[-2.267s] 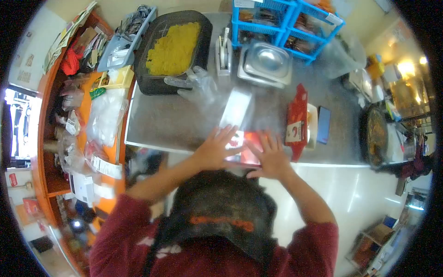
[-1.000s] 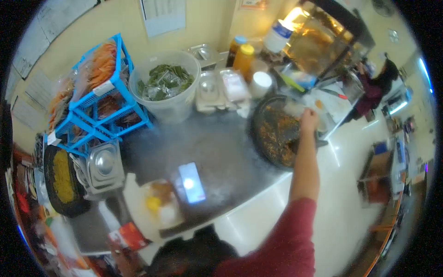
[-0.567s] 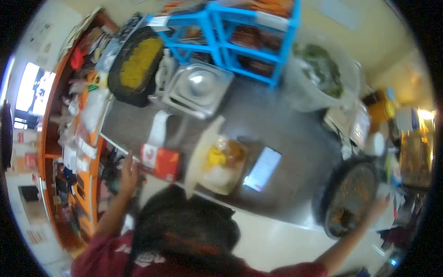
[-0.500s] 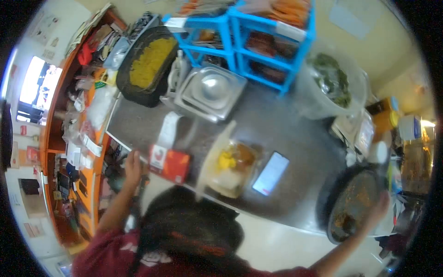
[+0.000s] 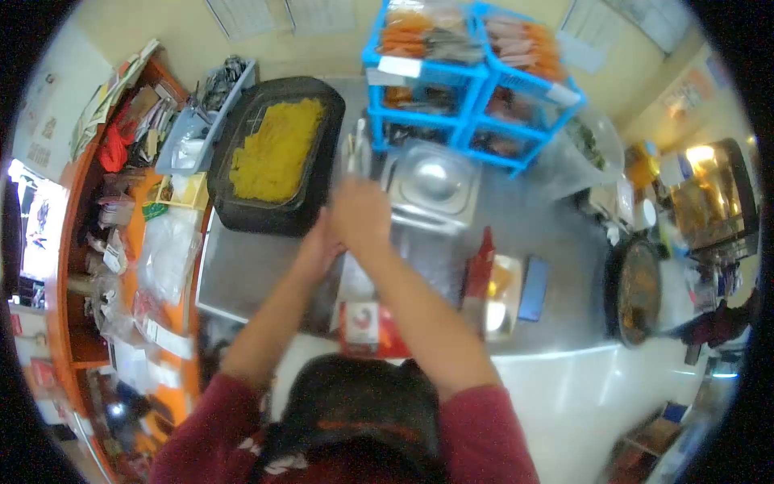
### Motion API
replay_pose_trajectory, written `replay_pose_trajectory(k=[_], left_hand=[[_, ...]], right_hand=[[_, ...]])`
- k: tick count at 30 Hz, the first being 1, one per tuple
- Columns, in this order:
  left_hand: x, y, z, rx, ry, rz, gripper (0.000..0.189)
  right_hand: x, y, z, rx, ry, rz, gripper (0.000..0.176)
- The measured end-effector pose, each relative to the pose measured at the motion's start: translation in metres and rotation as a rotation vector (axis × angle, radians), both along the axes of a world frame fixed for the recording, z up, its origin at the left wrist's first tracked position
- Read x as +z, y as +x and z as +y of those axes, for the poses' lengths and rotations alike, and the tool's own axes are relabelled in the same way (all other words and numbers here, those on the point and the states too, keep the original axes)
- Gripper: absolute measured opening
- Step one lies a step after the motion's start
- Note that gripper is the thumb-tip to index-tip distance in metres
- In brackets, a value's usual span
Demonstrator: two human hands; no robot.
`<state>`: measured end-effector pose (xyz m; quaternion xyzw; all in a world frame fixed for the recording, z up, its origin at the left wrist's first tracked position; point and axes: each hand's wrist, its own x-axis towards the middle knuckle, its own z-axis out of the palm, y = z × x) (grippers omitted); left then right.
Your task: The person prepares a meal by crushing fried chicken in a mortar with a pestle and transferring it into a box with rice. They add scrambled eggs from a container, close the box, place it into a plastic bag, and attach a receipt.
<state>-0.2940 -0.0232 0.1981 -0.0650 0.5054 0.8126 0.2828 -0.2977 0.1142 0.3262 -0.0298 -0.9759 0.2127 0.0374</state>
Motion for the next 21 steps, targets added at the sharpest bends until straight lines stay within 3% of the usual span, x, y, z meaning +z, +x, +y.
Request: replay_pose_trajectory(k=[2, 6, 8, 11, 13, 16, 18, 19, 21], left_hand=[[-0.003, 0.001, -0.009, -0.069, 0.053, -0.013, 0.078], [-0.006, -0.013, -0.019, -0.192, 0.143, -0.054, 0.083], [-0.008, -0.015, -0.025, -0.247, 0.170, -0.072, 0.082], [-0.003, -0.019, -0.023, -0.260, 0.202, -0.089, 0.081], [0.004, -0.022, -0.019, -0.250, 0.293, -0.075, 0.079], [-0.028, -0.031, -0.013, -0.227, 0.104, -0.124, 0.068], [-0.024, -0.032, -0.009, -0.272, -0.426, 0.139, 0.058], [-0.018, -0.032, -0.002, -0.295, -0.685, 0.279, 0.053], [-0.021, -0.038, 0.000, -0.332, -0.849, 0.387, 0.042]], right_hand=[[-0.007, -0.011, -0.023, -0.266, -0.192, -0.172, 0.048], [-0.013, -0.027, -0.038, -0.457, -0.333, -0.245, 0.064], [-0.049, -0.036, -0.033, -0.509, -0.349, -0.015, 0.060], [-0.083, -0.041, -0.021, -0.610, -0.638, -0.014, 0.046], [-0.032, 0.009, -0.041, -0.552, -0.748, 0.054, 0.042], [-0.043, 0.071, -0.048, -0.483, -0.677, 0.069, 0.033], [-0.074, 0.090, -0.041, -0.505, -0.724, -0.056, 0.030], [-0.095, 0.091, -0.035, -0.490, -0.624, -0.055, 0.028], [-0.119, 0.082, -0.029, -0.457, -0.431, -0.054, 0.026]])
